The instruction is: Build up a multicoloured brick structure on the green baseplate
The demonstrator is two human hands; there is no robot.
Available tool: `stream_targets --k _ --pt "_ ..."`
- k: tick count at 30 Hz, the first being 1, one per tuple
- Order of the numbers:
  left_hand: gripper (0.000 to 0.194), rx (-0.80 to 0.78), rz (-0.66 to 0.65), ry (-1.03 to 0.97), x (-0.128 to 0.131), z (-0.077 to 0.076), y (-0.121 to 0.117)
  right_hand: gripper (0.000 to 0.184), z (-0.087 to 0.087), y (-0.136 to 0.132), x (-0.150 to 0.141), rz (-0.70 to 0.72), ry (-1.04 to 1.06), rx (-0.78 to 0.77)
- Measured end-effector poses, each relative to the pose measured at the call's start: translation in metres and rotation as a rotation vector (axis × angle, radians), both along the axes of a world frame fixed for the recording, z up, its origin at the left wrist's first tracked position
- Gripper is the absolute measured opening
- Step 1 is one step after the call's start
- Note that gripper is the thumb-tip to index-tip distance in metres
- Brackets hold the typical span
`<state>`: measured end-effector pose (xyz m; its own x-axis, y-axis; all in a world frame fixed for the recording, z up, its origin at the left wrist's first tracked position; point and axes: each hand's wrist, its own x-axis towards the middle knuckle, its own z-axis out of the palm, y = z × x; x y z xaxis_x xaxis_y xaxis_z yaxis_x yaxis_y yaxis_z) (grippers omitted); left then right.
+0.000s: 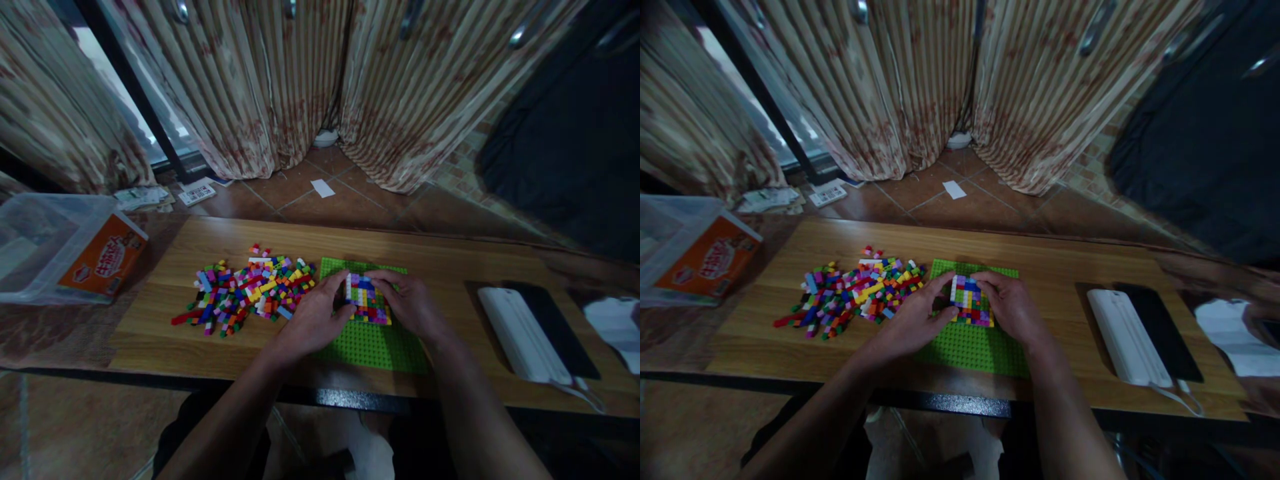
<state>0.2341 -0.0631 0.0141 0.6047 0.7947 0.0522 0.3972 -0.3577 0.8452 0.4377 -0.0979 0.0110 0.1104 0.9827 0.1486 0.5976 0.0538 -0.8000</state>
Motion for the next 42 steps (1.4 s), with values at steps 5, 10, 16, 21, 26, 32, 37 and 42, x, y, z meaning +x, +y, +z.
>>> stream_targets --k 5,10,16,21,26,32,37,42 --pt "0.062 -0.025 0.003 0.018 0.0 0.002 -0.001 0.022 -0.005 0.001 0.001 -0.01 0.05 -0.026" --pt "0.061 -0.01 0.017 0.035 -0.001 0.005 -0.002 0.024 -0.004 0.002 0.002 0.021 0.041 -0.031" --pt "0.058 -0.006 0.004 0.02 -0.001 0.006 -0.001 0.025 -0.002 0.002 0.002 0.013 0.018 -0.025" --pt "0.057 -0.017 -0.006 0.027 -0.001 0.007 0.0 0.025 -0.005 0.004 0.003 0.027 0.05 -0.011" --pt "0.058 -0.04 0.019 0.032 -0.001 0.004 0.0 0.025 -0.01 0.004 0.006 0.02 0.127 -0.006" --pt "0.06 -0.067 0.014 0.047 0.0 0.004 0.001 0.027 -0.008 0.0 0.009 0.032 0.082 -0.007" --pt "0.059 -0.076 0.021 0.049 0.001 0.007 0.002 0.029 -0.002 -0.004 0.007 0.051 0.022 0.007" --pt "0.061 -0.099 0.024 0.049 0.001 0.008 0.002 0.03 -0.002 -0.005 0.011 -0.021 0.069 0.045"
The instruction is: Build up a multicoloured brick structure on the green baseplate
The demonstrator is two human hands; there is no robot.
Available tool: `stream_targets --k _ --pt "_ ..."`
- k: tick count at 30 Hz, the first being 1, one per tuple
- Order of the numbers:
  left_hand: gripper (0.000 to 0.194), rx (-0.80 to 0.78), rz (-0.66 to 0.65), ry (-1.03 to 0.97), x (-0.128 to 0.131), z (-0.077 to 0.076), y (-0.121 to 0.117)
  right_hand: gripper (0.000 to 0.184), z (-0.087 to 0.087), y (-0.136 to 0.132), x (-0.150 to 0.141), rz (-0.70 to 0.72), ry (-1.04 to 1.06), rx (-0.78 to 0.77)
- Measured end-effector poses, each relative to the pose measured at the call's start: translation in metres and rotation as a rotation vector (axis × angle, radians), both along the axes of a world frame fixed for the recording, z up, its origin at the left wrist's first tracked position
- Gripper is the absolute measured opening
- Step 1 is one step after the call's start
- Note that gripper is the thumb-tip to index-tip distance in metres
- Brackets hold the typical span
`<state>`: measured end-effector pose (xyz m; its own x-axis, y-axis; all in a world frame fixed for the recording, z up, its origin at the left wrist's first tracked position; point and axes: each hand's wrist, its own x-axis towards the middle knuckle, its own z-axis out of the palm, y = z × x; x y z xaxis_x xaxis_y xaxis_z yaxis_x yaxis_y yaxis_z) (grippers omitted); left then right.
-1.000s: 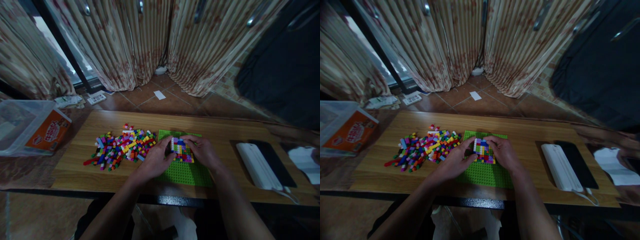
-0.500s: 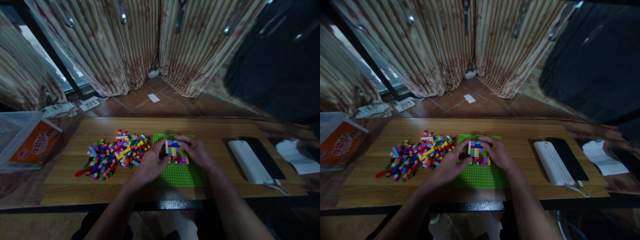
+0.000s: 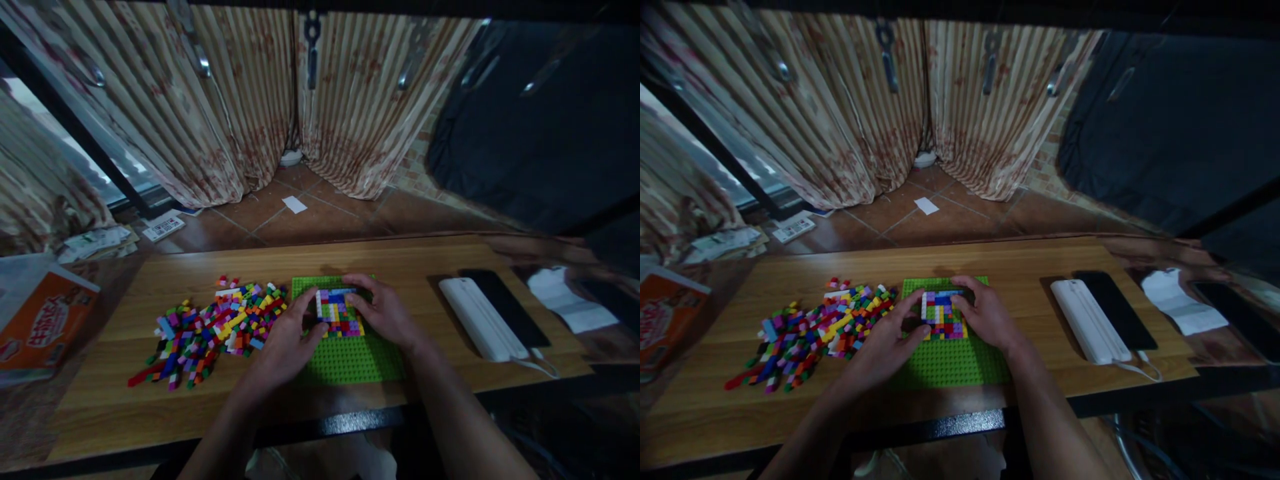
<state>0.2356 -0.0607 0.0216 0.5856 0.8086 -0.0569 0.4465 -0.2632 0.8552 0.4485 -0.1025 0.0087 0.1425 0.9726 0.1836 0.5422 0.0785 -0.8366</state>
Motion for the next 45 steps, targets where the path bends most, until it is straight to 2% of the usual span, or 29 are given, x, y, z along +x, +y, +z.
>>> stream_targets --k 6,11,19,26,45 --pt "0.062 0.001 -0.011 -0.02 -0.001 -0.002 0.0 0.032 -0.001 0.005 0.005 -0.199 0.22 -0.035" --pt "0.06 0.025 -0.015 -0.017 -0.001 -0.004 0.001 0.034 -0.001 0.008 0.001 -0.167 0.334 -0.138" --pt "0.061 0.035 -0.019 -0.004 -0.001 -0.005 0.0 0.035 -0.005 0.01 0.0 -0.15 0.276 -0.202" --pt "0.06 0.043 -0.02 -0.01 -0.002 -0.005 0.0 0.035 -0.006 0.012 -0.001 -0.191 0.286 -0.248" --pt "0.06 0.053 -0.002 0.022 0.0 -0.003 0.0 0.036 0.001 0.007 -0.011 -0.233 0.041 -0.184"
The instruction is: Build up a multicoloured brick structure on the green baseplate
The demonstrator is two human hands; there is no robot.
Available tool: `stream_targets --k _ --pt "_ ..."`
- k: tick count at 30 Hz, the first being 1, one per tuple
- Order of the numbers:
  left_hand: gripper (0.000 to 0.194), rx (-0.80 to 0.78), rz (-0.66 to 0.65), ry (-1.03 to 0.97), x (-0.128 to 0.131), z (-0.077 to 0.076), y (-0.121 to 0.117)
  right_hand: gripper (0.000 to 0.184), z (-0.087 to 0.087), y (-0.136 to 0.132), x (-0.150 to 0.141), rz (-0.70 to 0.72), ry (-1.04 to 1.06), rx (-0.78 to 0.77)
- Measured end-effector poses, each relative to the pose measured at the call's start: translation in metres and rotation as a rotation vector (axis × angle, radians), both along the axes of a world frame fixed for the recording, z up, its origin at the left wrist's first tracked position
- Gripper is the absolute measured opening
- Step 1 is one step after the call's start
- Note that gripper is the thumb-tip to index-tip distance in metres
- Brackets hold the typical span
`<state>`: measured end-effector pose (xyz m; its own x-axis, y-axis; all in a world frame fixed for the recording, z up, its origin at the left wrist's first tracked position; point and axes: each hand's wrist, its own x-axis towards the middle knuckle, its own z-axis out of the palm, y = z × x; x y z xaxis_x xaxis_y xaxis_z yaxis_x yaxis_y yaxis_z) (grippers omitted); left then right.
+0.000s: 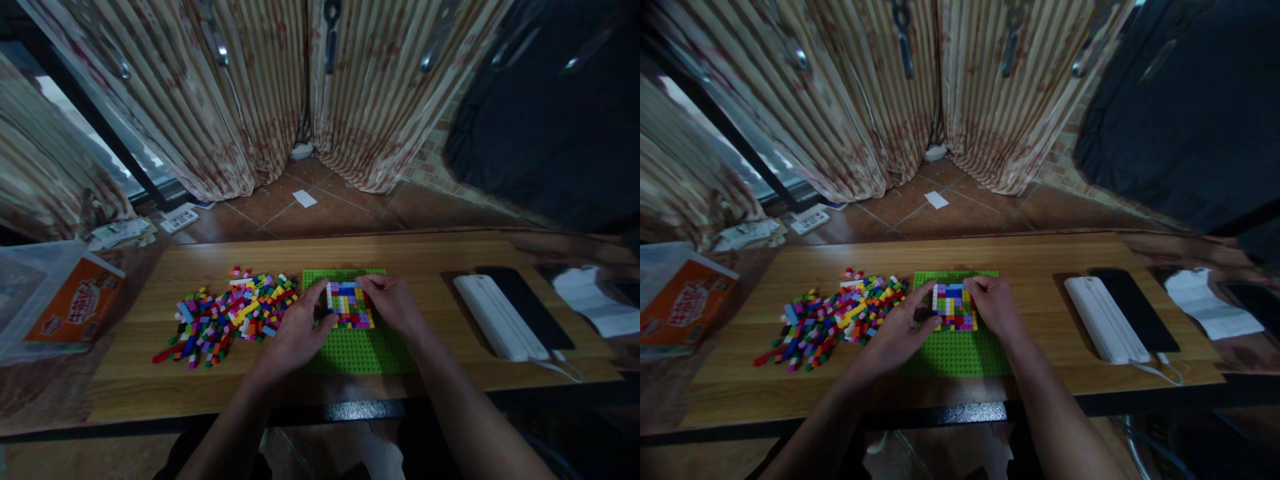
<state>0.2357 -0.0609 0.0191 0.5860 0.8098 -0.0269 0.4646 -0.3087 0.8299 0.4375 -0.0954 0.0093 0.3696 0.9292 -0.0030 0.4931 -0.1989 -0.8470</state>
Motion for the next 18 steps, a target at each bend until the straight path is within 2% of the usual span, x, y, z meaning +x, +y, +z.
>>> stream_targets --k 6,11,16,18 --pt "0.06 0.001 0.01 -0.003 0.0 0.003 -0.001 0.034 0.004 0.001 -0.001 -0.012 -0.038 -0.018" --pt "0.056 -0.057 0.006 -0.065 -0.002 0.001 -0.001 0.035 0.0 0.0 0.002 0.008 -0.042 -0.006" --pt "0.045 -0.071 0.126 -0.219 -0.014 0.001 0.012 0.038 -0.004 -0.004 0.004 0.032 -0.136 0.022" --pt "0.041 -0.069 0.213 -0.303 -0.023 0.003 0.021 0.038 -0.001 -0.005 0.004 -0.019 -0.185 0.033"
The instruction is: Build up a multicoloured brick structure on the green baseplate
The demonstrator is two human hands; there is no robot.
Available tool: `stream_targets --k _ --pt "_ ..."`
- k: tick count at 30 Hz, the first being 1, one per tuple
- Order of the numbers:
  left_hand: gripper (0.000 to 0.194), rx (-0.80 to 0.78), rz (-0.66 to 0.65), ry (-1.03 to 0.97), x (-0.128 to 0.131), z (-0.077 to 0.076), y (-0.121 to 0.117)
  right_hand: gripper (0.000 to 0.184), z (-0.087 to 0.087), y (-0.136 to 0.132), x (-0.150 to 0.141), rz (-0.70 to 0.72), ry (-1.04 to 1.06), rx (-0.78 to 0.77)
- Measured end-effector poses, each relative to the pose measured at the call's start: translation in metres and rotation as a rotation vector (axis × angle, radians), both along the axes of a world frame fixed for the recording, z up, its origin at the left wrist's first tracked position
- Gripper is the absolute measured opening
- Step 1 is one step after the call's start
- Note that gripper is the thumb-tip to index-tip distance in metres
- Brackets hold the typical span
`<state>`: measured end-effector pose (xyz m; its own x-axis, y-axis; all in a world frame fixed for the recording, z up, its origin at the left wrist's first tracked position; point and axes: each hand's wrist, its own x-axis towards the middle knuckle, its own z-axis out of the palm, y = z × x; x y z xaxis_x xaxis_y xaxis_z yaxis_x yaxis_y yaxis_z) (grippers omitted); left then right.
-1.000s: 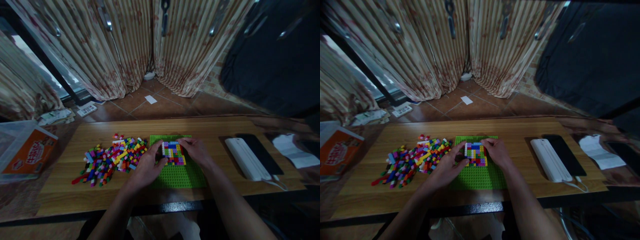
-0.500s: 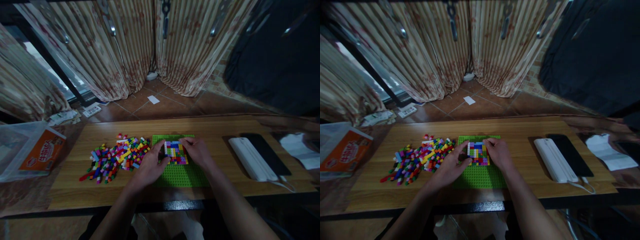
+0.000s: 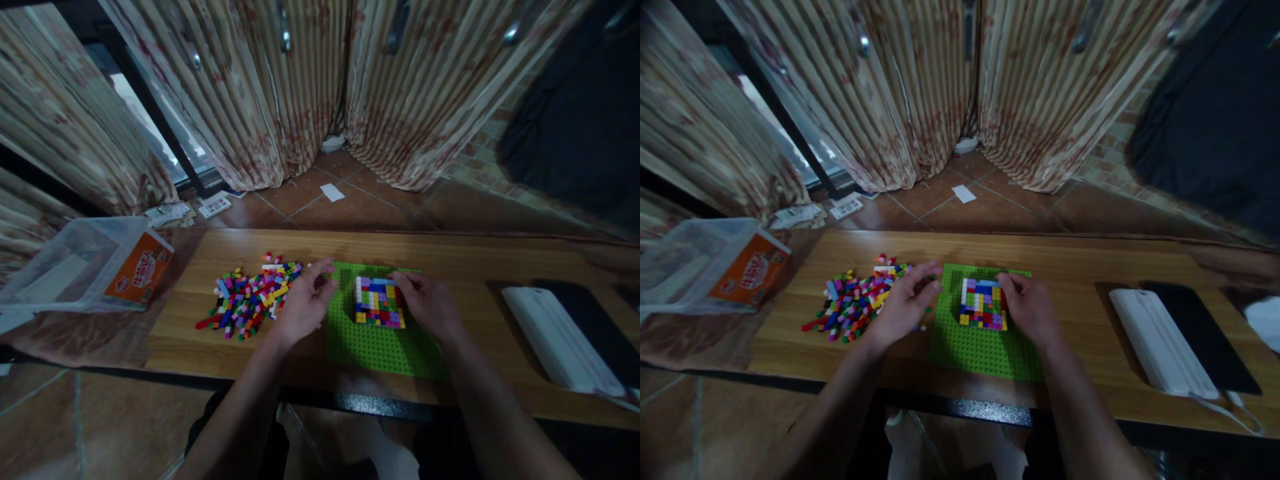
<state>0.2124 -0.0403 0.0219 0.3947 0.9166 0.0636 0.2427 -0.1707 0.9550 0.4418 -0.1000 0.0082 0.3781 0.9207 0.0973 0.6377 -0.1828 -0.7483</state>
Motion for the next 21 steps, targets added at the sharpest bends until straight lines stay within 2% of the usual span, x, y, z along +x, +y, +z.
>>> stream_targets --k 2,4,6,8,12,13,17,21 --pt "0.038 0.003 0.104 -0.077 -0.01 0.002 0.009 0.037 0.006 -0.001 -0.002 -0.112 -0.069 0.093" --pt "0.036 0.006 0.221 -0.143 -0.018 0.005 0.016 0.035 0.014 -0.002 -0.008 -0.195 -0.15 0.251" --pt "0.034 -0.008 0.306 -0.192 -0.024 0.008 0.02 0.03 0.021 -0.006 -0.022 -0.156 -0.195 0.395" --pt "0.032 -0.014 0.352 -0.22 -0.028 0.011 0.023 0.023 0.025 -0.013 -0.042 -0.009 -0.204 0.472" --pt "0.031 0.007 0.348 -0.244 -0.03 0.01 0.023 0.015 0.018 -0.027 -0.087 0.46 -0.174 0.389" --pt "0.031 0.007 0.337 -0.25 -0.03 0.009 0.022 0.016 0.014 -0.029 -0.096 0.521 -0.18 0.353" --pt "0.031 0.007 0.309 -0.227 -0.029 0.004 0.021 0.017 0.0 -0.031 -0.115 0.621 -0.344 0.218" --pt "0.028 0.052 0.294 -0.166 -0.029 0.003 0.021 0.02 -0.009 -0.027 -0.12 0.589 -0.467 0.177"
